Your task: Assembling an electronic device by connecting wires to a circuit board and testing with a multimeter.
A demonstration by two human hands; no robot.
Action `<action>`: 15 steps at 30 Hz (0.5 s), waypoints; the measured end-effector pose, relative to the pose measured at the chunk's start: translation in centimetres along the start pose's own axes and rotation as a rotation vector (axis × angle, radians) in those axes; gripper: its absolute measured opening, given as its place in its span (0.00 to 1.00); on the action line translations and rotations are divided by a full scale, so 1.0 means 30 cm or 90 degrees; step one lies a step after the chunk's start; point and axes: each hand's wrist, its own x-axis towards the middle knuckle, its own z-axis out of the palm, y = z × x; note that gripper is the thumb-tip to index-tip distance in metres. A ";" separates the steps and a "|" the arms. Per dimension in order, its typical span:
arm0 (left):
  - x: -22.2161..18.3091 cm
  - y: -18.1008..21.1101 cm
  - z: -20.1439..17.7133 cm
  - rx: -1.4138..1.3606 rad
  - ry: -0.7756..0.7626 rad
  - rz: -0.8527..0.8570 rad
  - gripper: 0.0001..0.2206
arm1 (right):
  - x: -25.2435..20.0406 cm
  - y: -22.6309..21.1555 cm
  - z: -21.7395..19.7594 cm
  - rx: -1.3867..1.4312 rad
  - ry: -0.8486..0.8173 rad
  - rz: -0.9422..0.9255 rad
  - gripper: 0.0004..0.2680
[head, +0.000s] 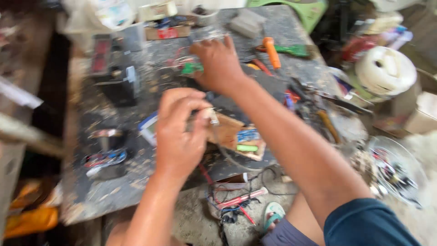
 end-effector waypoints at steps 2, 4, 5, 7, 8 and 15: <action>0.002 0.021 -0.001 -0.004 -0.013 0.005 0.09 | -0.179 -0.023 -0.261 0.145 0.055 0.022 0.16; 0.007 0.031 0.001 0.006 -0.022 0.013 0.08 | -0.364 -0.043 -0.488 0.296 0.130 0.029 0.15; 0.003 0.036 -0.002 0.044 -0.024 0.009 0.06 | -0.468 -0.042 -0.585 0.302 0.188 0.081 0.12; -0.003 0.035 0.002 0.076 -0.034 0.012 0.05 | -0.686 -0.025 -0.741 0.300 0.251 0.142 0.10; -0.007 0.032 0.009 0.071 -0.038 -0.003 0.05 | -0.802 -0.005 -0.801 0.236 0.349 0.192 0.11; -0.059 0.032 0.081 0.029 -0.081 -0.070 0.04 | -1.182 0.162 -1.008 -0.025 0.517 0.263 0.05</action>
